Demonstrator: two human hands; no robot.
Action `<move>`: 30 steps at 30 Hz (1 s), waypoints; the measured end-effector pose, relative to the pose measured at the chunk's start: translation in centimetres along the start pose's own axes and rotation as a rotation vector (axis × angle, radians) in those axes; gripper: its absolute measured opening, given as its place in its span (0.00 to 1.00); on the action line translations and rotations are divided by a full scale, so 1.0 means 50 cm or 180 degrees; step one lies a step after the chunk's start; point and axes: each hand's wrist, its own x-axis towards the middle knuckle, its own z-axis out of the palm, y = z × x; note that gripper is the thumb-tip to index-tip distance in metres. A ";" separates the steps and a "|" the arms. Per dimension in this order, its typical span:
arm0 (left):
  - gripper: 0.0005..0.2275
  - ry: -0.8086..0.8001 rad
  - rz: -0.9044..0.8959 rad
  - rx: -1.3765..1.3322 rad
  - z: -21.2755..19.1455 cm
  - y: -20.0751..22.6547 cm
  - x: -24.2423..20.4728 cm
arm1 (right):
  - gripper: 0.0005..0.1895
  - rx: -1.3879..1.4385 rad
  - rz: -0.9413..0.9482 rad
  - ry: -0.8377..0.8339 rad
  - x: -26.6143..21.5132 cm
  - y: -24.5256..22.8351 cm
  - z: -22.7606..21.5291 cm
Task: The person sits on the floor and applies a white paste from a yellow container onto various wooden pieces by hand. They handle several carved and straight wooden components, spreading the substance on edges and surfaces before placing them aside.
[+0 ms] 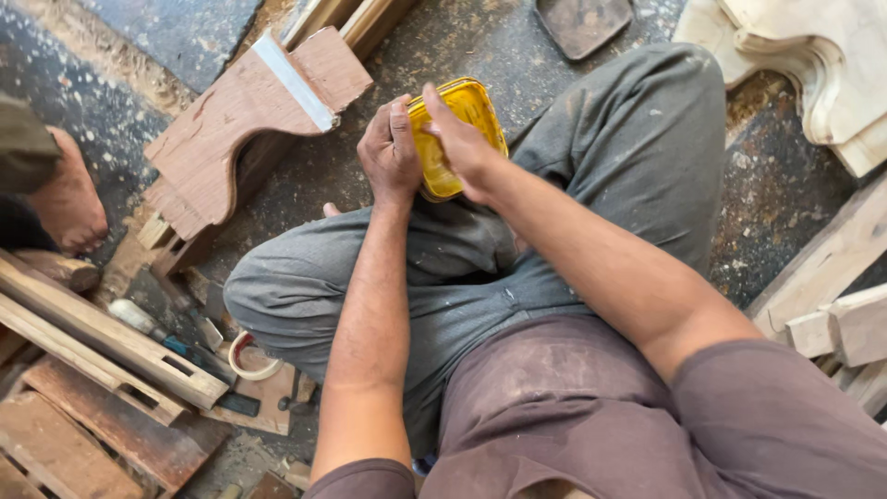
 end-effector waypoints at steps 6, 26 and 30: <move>0.13 0.0046 0.0107 0.0377 -0.009 0.021 0.021 | 0.18 -0.5923 -0.1691 0.0335 -0.179 -0.156 -0.101; 0.17 -0.0510 -0.0514 0.0650 -0.009 0.023 0.041 | 0.16 -0.9664 -0.1297 -0.0382 0.241 0.042 -0.257; 0.16 -0.0229 -0.0300 0.0502 0.012 0.004 0.015 | 0.12 -0.9815 0.0634 -0.0223 0.246 0.074 -0.300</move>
